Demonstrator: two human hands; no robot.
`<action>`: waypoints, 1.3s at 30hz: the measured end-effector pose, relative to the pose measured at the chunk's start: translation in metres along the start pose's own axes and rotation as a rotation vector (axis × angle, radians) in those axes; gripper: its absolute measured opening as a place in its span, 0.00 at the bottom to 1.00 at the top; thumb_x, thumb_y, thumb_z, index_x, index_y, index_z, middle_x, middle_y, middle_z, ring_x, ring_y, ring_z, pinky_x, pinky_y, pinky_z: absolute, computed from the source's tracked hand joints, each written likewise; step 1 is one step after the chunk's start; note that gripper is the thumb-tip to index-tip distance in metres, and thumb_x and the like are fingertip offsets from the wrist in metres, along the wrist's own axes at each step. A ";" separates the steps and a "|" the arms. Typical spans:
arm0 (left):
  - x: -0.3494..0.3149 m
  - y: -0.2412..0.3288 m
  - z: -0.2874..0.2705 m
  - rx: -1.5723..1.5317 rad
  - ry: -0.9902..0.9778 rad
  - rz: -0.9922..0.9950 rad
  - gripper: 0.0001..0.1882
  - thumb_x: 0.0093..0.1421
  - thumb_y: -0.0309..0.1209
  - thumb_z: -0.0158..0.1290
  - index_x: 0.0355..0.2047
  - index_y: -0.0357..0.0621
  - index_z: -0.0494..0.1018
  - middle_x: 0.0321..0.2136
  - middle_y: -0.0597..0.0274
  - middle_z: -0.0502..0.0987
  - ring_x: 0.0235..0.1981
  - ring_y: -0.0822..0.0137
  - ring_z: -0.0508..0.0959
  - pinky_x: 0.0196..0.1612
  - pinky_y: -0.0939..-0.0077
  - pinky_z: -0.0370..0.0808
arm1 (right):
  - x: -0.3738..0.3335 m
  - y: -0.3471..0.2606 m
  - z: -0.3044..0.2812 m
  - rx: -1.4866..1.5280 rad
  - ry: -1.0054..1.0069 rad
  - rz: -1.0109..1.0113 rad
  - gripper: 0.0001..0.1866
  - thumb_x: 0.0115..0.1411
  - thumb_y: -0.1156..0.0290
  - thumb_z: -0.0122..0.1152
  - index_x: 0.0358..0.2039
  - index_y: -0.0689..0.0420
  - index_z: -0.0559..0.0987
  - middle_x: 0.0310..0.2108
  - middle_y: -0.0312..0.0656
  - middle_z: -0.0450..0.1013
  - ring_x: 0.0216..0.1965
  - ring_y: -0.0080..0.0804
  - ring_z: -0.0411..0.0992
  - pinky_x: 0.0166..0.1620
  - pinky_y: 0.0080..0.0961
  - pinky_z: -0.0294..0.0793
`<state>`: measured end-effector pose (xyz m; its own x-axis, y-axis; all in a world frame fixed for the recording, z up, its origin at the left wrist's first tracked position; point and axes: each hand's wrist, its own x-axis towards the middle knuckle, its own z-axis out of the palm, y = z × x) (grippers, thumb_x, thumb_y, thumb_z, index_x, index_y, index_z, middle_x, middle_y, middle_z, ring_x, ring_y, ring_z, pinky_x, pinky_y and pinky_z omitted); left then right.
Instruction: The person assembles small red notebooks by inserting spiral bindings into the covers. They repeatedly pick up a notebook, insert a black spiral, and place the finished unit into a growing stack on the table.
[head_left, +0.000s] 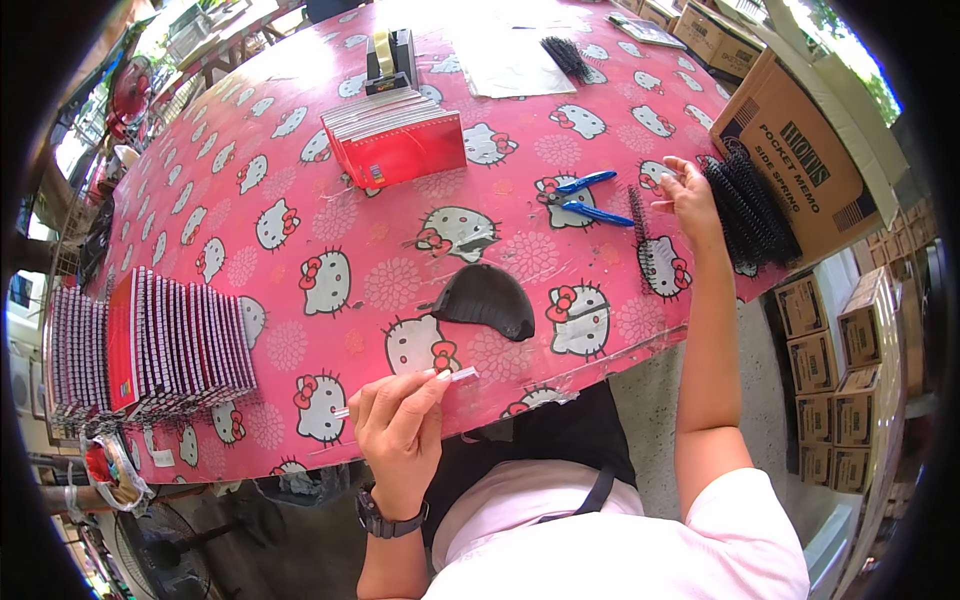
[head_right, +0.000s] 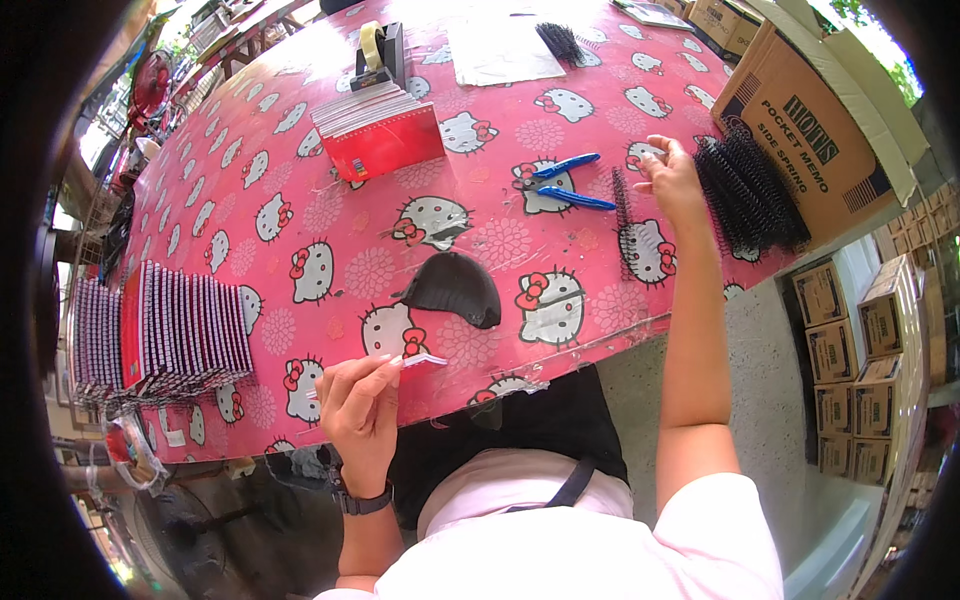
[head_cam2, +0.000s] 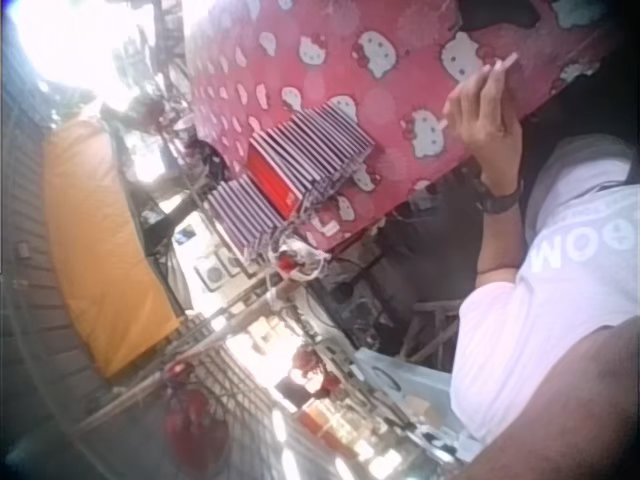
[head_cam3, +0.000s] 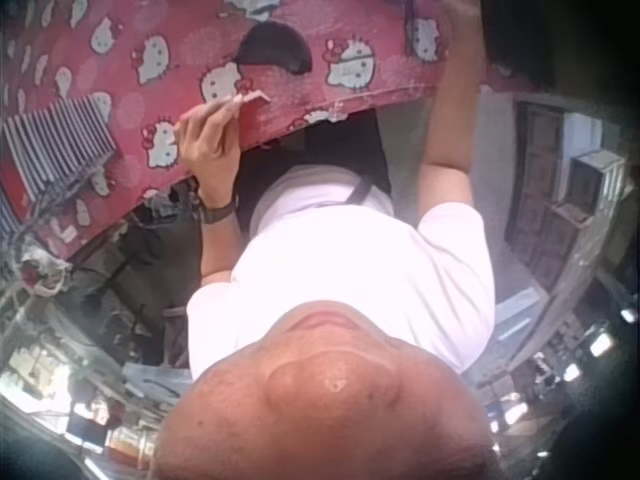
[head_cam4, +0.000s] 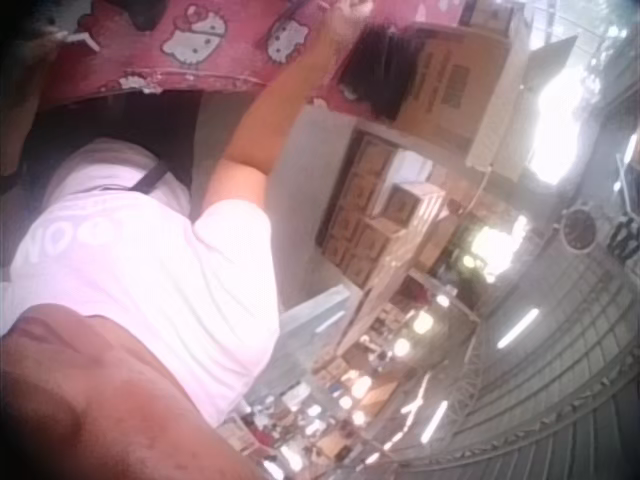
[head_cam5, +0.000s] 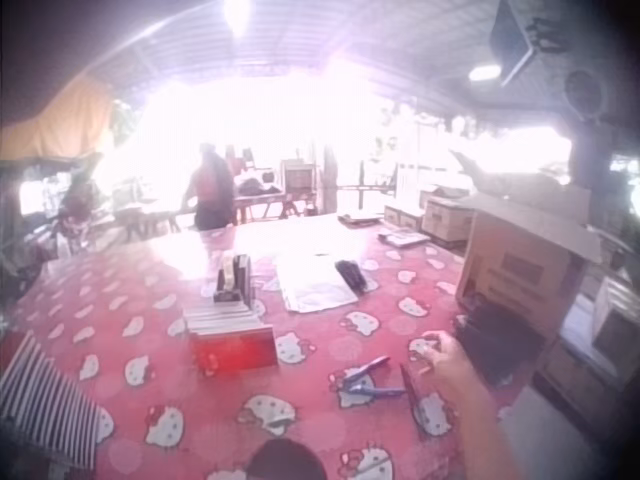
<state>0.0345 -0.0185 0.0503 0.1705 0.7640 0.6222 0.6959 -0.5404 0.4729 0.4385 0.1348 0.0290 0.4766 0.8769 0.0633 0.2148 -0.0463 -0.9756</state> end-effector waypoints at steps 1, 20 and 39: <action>0.001 0.001 0.001 0.001 0.003 -0.003 0.09 0.50 0.21 0.61 0.33 0.46 0.80 0.32 0.65 0.79 0.33 0.64 0.75 0.40 0.73 0.66 | -0.003 -0.010 -0.004 -0.066 0.004 0.042 0.19 0.60 0.67 0.59 0.49 0.63 0.73 0.36 0.46 0.74 0.36 0.32 0.74 0.41 0.33 0.74; 0.003 -0.003 0.006 -0.010 0.015 -0.009 0.14 0.47 0.20 0.59 0.35 0.50 0.79 0.32 0.69 0.79 0.34 0.66 0.75 0.41 0.71 0.65 | -0.003 -0.009 -0.028 -0.192 -0.097 0.023 0.14 0.60 0.75 0.58 0.48 0.58 0.73 0.28 0.32 0.69 0.30 0.17 0.67 0.31 0.16 0.70; 0.006 -0.001 0.003 0.012 -0.026 -0.037 0.11 0.50 0.28 0.62 0.35 0.51 0.79 0.29 0.71 0.76 0.31 0.68 0.73 0.38 0.72 0.64 | -0.171 -0.070 0.097 -0.064 -0.929 -0.457 0.12 0.49 0.82 0.65 0.36 0.59 0.80 0.33 0.39 0.76 0.36 0.29 0.74 0.40 0.24 0.72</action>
<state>0.0371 -0.0123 0.0519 0.1620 0.7926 0.5878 0.7104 -0.5071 0.4881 0.2593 0.0344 0.0658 -0.5008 0.8394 0.2111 0.2673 0.3820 -0.8847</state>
